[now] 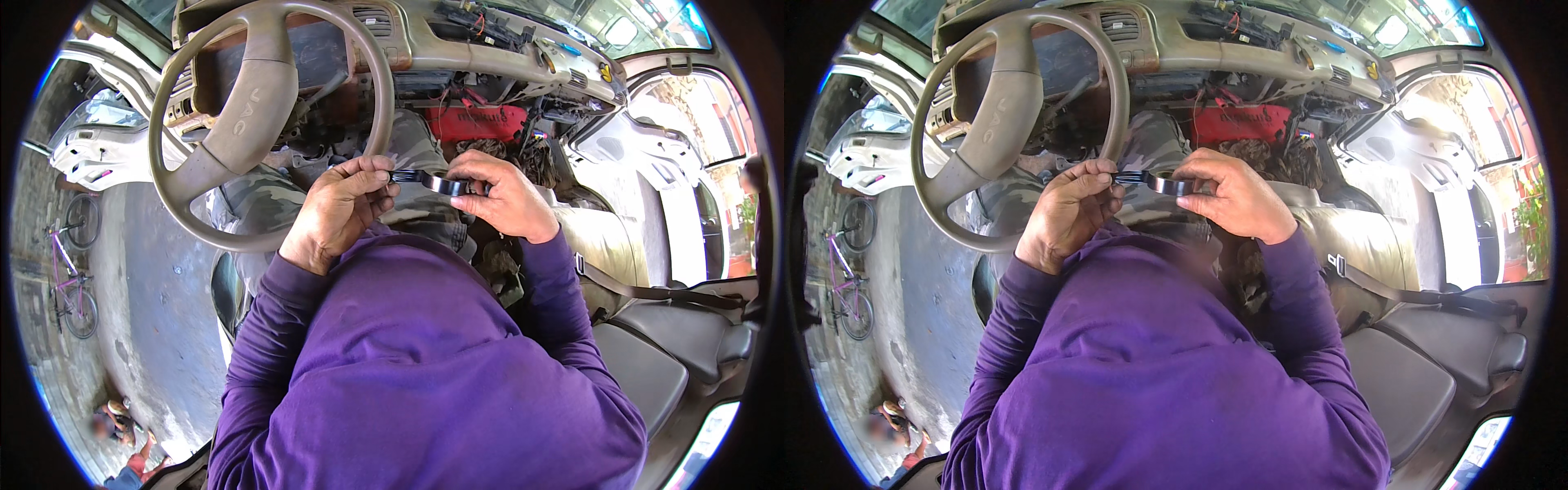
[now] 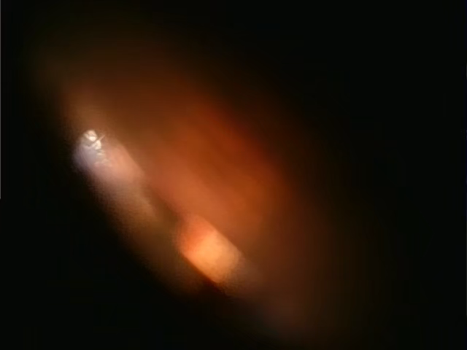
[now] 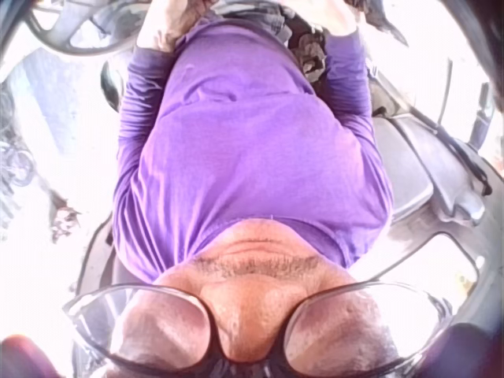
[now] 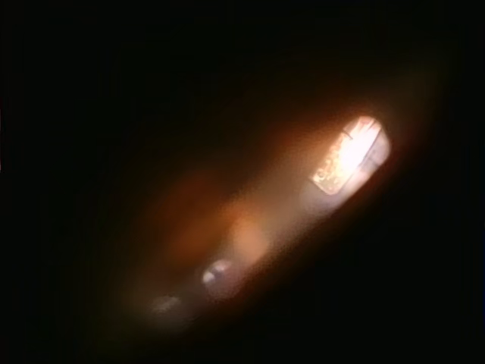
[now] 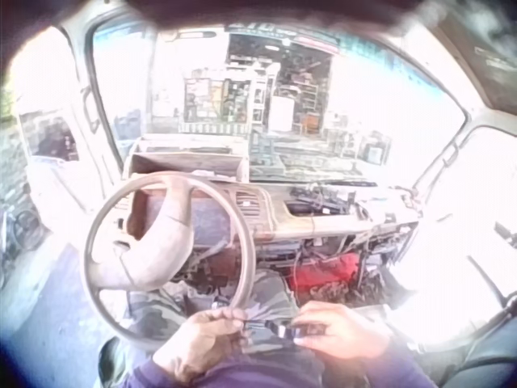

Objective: The person works inside a vehicle's cabin, manipulating exposed wires near the dashboard and steering column. They connect wire ends, route cables through the dashboard area, and wrap connections with black electrical tape. The task involves repeated handling of small wire segments and connectors.

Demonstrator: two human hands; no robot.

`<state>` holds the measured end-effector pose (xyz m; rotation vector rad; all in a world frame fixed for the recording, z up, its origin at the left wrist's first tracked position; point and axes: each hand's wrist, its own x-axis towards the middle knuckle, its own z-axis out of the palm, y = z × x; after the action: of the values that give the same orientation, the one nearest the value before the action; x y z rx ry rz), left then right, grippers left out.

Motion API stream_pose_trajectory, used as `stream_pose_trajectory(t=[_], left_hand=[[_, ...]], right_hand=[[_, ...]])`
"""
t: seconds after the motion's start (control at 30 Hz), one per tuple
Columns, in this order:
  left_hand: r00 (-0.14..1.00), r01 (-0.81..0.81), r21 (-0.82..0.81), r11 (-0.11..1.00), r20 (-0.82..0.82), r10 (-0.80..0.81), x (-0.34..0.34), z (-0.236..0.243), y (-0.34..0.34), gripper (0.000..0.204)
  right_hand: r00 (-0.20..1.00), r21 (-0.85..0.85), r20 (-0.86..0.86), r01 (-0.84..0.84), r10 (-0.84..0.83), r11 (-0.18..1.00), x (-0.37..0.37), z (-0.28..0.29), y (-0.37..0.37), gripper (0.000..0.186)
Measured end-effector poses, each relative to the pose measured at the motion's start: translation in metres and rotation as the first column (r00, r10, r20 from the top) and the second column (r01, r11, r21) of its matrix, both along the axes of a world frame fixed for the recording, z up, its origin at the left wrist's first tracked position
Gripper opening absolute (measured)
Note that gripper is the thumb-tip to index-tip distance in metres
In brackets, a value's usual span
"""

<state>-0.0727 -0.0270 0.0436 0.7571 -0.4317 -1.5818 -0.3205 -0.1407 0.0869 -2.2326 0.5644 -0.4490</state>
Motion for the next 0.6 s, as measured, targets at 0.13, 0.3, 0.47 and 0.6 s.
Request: stream_pose_trajectory(t=[0.13, 0.3, 0.47, 0.6], left_hand=[[1.000, 0.010, 0.026, 1.000, 0.024, -0.010, -0.006, 0.000, -0.002, 0.010], [0.998, 0.001, 0.029, 1.000, 0.056, -0.002, -0.014, -0.002, -0.006, 0.012], [1.000, 0.008, 0.006, 1.000, 0.027, -0.009, -0.019, 0.000, -0.011, 0.012], [1.000, 0.012, 0.007, 1.000, -0.006, -0.012, -0.019, -0.003, -0.012, 0.012]], right_hand=[[0.991, 0.134, 0.128, 0.034, -0.051, 0.990, 0.001, -0.017, 0.009, 0.040], [0.935, -0.068, 0.318, 0.186, -0.156, 0.980, 0.017, -0.016, 0.039, 0.037], [0.898, -0.175, 0.370, 0.320, -0.239, 0.931, 0.038, -0.028, 0.050, 0.017], [0.875, -0.251, 0.402, 0.389, -0.270, 0.886, 0.049, -0.030, 0.053, 0.015]])
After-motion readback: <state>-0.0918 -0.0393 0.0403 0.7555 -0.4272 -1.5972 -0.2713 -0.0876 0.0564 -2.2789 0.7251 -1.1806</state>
